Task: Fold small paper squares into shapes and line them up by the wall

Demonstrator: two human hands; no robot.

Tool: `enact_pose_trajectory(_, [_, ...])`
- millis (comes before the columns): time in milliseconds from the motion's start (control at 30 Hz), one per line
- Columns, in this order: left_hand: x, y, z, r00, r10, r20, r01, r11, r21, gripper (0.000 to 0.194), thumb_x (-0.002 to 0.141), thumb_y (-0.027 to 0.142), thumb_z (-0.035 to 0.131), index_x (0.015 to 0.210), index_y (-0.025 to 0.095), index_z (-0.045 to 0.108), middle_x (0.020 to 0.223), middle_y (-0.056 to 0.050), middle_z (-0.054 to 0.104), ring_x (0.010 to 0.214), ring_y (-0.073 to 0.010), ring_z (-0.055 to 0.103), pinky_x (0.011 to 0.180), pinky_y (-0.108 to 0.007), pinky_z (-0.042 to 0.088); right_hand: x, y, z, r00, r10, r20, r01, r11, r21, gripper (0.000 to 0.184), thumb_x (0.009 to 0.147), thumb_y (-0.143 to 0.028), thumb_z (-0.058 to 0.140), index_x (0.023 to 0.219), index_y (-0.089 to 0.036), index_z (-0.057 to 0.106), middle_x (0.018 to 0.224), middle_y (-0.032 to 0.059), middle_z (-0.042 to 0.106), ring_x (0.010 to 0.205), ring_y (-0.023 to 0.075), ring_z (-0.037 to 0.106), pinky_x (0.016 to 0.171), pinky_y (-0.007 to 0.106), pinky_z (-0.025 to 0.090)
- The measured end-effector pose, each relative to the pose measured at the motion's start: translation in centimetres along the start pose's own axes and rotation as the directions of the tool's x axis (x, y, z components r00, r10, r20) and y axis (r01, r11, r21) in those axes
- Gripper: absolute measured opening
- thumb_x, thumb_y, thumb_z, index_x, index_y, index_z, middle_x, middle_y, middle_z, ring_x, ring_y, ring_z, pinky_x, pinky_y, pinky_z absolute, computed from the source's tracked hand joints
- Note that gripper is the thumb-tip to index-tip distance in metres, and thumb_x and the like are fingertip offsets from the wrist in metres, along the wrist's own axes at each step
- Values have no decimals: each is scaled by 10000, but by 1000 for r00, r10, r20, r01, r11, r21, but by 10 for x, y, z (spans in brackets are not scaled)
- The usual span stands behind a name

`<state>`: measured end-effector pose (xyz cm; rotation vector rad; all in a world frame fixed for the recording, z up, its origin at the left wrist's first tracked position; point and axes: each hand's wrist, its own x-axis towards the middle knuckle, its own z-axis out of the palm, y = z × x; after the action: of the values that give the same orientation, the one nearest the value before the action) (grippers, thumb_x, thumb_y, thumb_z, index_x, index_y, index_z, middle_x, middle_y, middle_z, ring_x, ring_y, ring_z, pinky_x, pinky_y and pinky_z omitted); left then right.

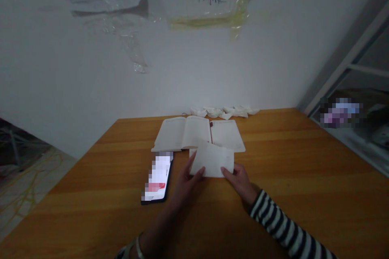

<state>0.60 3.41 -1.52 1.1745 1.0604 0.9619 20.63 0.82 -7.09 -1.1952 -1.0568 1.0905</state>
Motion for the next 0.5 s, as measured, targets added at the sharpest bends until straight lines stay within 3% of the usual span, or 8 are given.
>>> enact_pose_trajectory(100, [0, -1, 2, 997, -60, -45, 58, 997, -51, 701, 735, 574, 779, 1311, 202, 632, 1417, -134, 601, 1144, -344, 648, 776, -376, 603, 0, 2, 1, 995, -97, 31, 99, 994, -55, 375, 799, -529, 734, 812, -156, 780, 850, 96, 758, 740, 220, 677, 688, 349, 570])
enact_pose_trajectory(233, [0, -3, -4, 985, -171, -14, 171, 985, 34, 614, 692, 674, 759, 910, 100, 764, 984, -159, 773, 902, -318, 713, 743, -361, 576, 0, 1, 2, 976, -214, 38, 217, 970, -108, 292, 836, -464, 719, 885, -185, 791, 1021, 107, 743, 926, 242, 680, 834, 377, 568])
enact_pose_trajectory(333, [-2, -1, -6, 984, -179, 3, 179, 981, 80, 528, 678, 616, 802, 808, 105, 769, 864, -138, 779, 801, -288, 718, 684, -328, 551, 2, -1, 1, 984, -176, -12, 175, 982, -77, 329, 792, -507, 747, 820, -182, 778, 923, 92, 739, 846, 232, 675, 767, 359, 576])
enact_pose_trajectory(500, [-3, 3, -5, 979, -204, 8, 204, 979, 24, 480, 675, 558, 832, 836, 110, 773, 871, -137, 780, 772, -272, 718, 653, -313, 536, 4, -7, -2, 998, -64, -17, 64, 998, -25, 361, 751, -535, 768, 745, -175, 745, 789, 67, 711, 712, 202, 633, 620, 309, 544])
